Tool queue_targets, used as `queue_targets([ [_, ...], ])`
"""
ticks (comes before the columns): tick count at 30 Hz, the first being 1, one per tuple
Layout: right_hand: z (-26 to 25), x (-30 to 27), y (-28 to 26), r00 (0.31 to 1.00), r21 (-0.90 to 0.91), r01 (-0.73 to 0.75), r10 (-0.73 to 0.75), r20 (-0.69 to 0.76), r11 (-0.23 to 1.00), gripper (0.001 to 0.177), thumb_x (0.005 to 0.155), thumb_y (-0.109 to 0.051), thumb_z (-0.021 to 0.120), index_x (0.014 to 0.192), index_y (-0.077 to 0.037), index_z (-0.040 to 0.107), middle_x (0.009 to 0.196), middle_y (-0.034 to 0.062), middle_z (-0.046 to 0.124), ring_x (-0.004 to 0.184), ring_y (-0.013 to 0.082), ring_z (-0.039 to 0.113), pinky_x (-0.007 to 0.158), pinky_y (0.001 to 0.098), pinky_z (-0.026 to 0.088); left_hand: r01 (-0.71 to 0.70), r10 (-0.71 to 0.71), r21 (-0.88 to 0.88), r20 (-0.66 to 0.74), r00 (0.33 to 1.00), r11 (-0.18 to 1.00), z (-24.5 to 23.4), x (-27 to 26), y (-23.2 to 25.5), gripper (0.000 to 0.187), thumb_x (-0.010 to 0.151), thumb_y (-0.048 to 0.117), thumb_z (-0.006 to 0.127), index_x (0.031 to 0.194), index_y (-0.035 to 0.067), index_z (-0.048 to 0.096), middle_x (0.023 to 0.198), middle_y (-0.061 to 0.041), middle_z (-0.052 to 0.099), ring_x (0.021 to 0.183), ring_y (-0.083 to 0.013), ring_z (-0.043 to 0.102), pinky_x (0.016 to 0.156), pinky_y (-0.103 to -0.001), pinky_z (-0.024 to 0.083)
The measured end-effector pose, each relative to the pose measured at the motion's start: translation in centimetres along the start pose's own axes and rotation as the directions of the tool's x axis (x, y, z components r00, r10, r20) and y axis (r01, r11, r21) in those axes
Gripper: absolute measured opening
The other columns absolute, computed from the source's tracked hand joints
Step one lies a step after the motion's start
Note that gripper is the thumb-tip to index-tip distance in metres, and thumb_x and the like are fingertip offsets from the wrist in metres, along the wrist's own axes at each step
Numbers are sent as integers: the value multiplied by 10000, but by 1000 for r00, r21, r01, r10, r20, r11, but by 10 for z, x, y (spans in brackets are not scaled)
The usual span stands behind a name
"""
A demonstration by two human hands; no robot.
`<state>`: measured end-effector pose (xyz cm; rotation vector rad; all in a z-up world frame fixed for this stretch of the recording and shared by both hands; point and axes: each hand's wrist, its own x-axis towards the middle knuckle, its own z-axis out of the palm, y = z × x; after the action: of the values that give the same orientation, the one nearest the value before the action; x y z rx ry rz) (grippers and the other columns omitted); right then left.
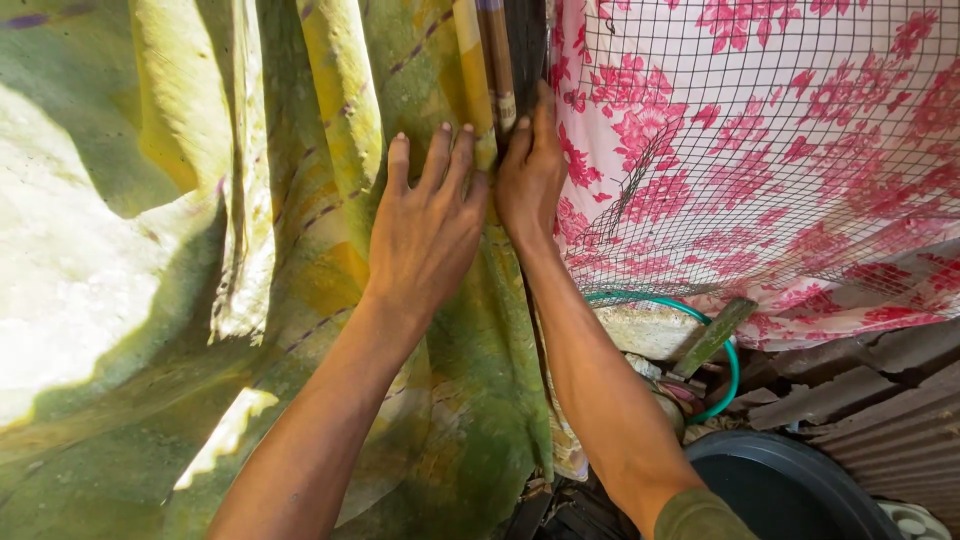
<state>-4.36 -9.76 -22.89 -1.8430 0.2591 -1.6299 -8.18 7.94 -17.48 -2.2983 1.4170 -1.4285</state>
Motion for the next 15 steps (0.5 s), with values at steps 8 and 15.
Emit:
queue_targets([
  [8,2,15,-5,998,92,42,-45,35,995,429,1156,-123,421,1572,-18,412,1495,251,587,1340,362,658,1099,409,560,-73,73,98,0,997,992,7,14,-5,383,933,222,595,1232,11,710,1510,-165,539,1426,-305,452,1171,-572,301],
  [15,-12,21,-15,996,-7,-72,73,45,997,442,1096,-112,440,1535,-62,464,1335,191,695,1070,335,764,927,404,593,-75,80,134,-32,996,988,20,26,-7,403,958,235,594,1281,19,699,1548,-152,517,1459,-297,416,1188,-573,281],
])
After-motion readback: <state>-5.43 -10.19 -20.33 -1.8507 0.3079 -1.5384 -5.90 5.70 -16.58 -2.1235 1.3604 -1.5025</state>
